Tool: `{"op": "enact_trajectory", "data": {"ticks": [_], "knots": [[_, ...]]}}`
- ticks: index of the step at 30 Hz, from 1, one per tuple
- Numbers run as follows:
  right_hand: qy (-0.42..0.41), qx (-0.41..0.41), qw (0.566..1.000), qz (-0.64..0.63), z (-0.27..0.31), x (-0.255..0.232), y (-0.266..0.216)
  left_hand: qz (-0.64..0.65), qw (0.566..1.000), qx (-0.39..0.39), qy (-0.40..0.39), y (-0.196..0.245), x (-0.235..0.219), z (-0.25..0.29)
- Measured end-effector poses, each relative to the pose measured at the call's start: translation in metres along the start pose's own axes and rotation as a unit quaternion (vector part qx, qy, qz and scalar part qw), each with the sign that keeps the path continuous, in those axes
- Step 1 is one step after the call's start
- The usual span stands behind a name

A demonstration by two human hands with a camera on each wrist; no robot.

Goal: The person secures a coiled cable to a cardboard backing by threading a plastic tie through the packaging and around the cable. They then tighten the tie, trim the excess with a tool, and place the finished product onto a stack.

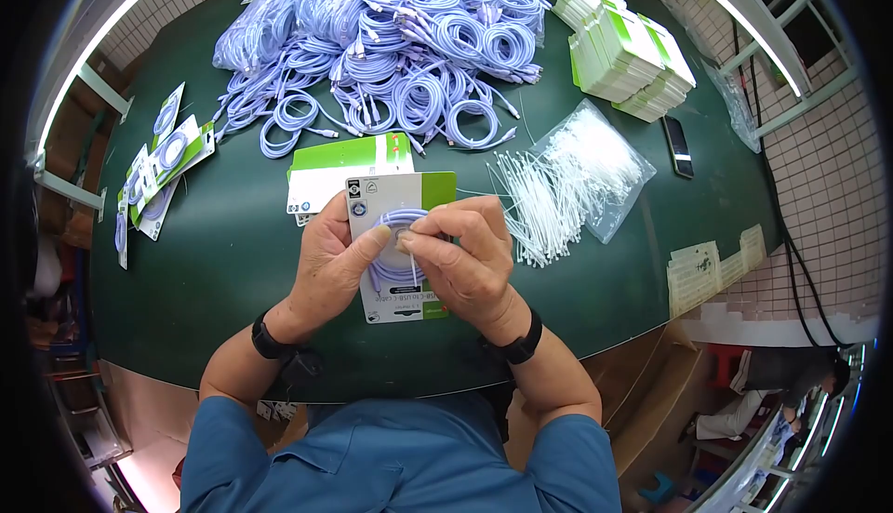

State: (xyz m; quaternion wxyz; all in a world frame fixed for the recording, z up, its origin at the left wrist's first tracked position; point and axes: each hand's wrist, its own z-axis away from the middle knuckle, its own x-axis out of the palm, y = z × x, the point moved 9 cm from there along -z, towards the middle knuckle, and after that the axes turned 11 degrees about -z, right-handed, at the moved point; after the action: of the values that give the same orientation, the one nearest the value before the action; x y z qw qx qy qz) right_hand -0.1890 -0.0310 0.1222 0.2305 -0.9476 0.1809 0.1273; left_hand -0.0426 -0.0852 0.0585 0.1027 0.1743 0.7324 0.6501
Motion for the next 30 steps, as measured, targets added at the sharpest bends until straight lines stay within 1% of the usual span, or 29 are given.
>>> {"op": "enact_trajectory", "data": {"ticks": [2,5,10,13,17,26,29,30], "knots": [[-0.002,-0.004,1.0,-0.002,0.0,0.0,-0.003,0.026,0.999,-0.019,0.003,-0.004,-0.002,-0.001],[-0.049,-0.03,0.998,-0.015,0.001,0.007,-0.013,0.04,0.999,-0.018,0.005,-0.004,-0.005,0.0],[-0.055,-0.028,0.997,-0.041,0.0,0.008,-0.014,0.049,0.999,-0.013,0.009,-0.005,-0.007,-0.001],[-0.04,-0.005,0.995,-0.096,0.001,0.006,-0.01,0.063,0.998,-0.018,0.017,-0.006,-0.009,-0.002],[-0.036,0.012,0.992,-0.119,0.001,0.005,-0.008,0.068,0.997,-0.023,0.018,-0.008,-0.008,-0.002],[-0.034,0.008,0.993,-0.115,0.003,0.007,-0.007,0.052,0.998,-0.022,0.011,-0.011,-0.007,-0.003],[0.039,0.061,0.982,-0.172,0.011,0.0,0.005,0.046,0.999,-0.022,0.005,-0.013,-0.002,-0.001],[0.039,0.061,0.982,-0.172,0.01,0.0,0.005,0.043,0.999,-0.022,0.002,-0.014,-0.001,0.0]]}}
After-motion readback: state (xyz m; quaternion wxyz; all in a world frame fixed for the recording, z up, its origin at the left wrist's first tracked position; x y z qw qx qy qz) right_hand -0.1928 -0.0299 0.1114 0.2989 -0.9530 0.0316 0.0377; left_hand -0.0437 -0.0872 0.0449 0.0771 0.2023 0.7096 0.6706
